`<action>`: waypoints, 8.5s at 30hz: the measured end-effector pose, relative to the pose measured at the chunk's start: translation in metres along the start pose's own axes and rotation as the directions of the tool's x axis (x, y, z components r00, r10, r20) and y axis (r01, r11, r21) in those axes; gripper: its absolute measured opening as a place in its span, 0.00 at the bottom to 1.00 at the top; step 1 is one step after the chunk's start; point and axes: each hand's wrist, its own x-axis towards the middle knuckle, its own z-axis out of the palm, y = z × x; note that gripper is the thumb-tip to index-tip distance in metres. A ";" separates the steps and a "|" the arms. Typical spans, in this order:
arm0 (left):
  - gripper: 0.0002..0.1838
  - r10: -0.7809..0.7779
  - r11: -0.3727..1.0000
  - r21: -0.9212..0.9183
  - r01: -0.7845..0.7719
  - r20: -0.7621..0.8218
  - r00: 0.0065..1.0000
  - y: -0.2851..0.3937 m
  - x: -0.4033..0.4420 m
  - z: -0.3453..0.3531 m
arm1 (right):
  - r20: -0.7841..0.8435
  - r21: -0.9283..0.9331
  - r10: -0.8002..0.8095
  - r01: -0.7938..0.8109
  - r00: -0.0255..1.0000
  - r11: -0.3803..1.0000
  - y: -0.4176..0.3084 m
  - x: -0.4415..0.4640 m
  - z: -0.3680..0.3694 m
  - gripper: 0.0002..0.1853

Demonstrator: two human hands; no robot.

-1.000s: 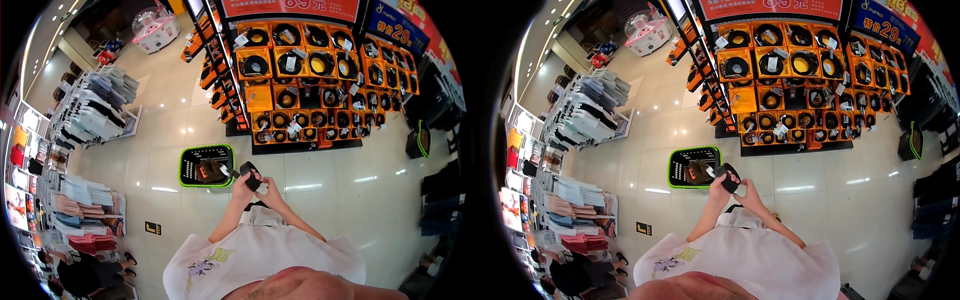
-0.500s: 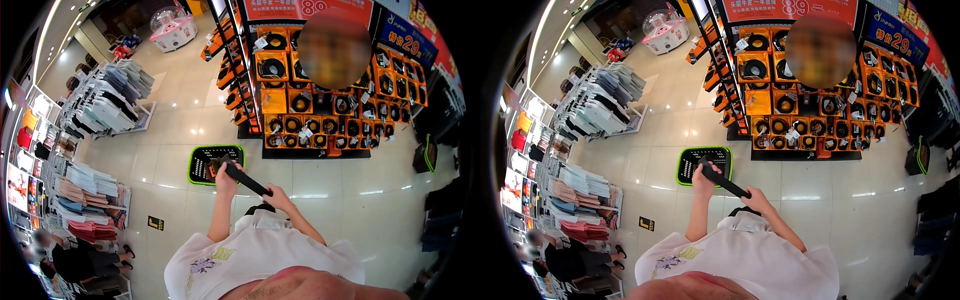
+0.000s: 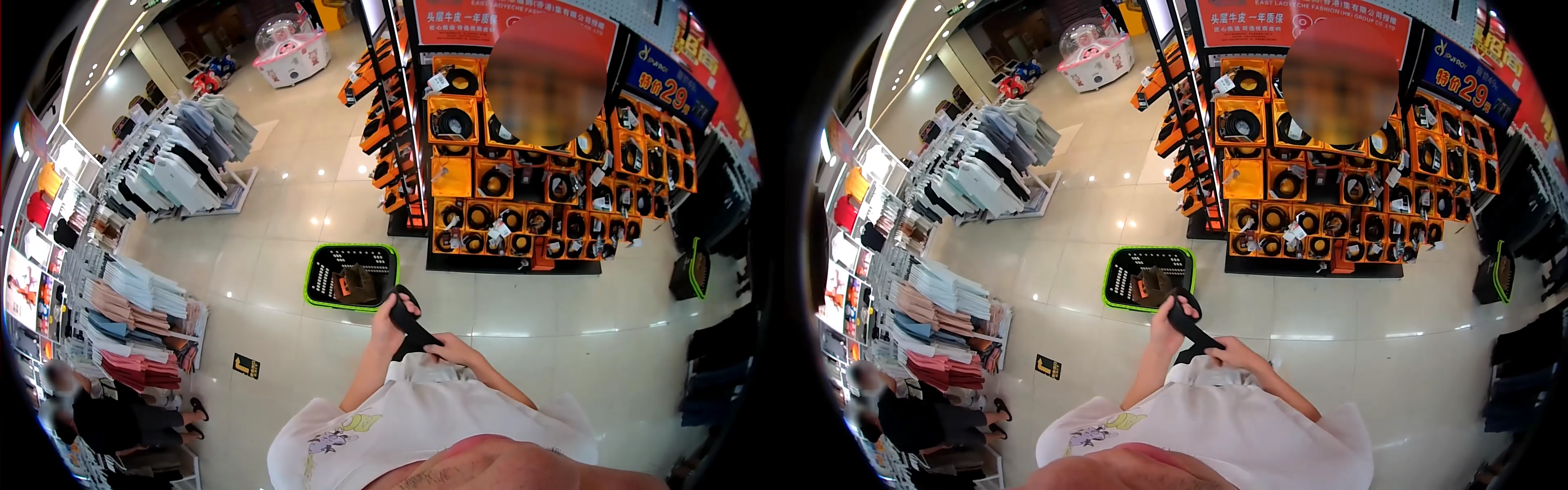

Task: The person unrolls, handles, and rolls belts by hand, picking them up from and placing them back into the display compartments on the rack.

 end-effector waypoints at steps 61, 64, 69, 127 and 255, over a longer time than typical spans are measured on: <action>0.18 0.121 0.904 0.402 -0.147 0.089 0.989 0.038 0.020 0.015 | -0.402 0.072 0.064 -0.038 0.914 0.997 -0.011 -0.059 -0.044 0.22; 0.18 0.046 0.894 0.439 -0.083 0.093 0.995 0.030 0.014 0.019 | -0.370 0.048 0.050 -0.035 0.928 0.998 -0.022 -0.054 -0.048 0.23; 0.11 -0.044 0.898 0.440 0.003 0.082 0.996 0.012 0.015 0.004 | -0.333 0.031 -0.048 0.062 0.942 0.998 -0.031 -0.040 -0.045 0.21; 0.28 0.459 -0.169 0.885 -0.433 0.459 0.761 -0.034 0.016 0.057 | -0.540 -0.400 -0.433 0.232 0.722 0.887 -0.096 -0.033 -0.024 0.21; 0.23 0.108 0.242 0.859 -0.451 0.438 0.892 0.002 0.365 0.090 | -0.332 0.359 0.057 0.070 0.942 0.931 -0.157 0.178 -0.277 0.25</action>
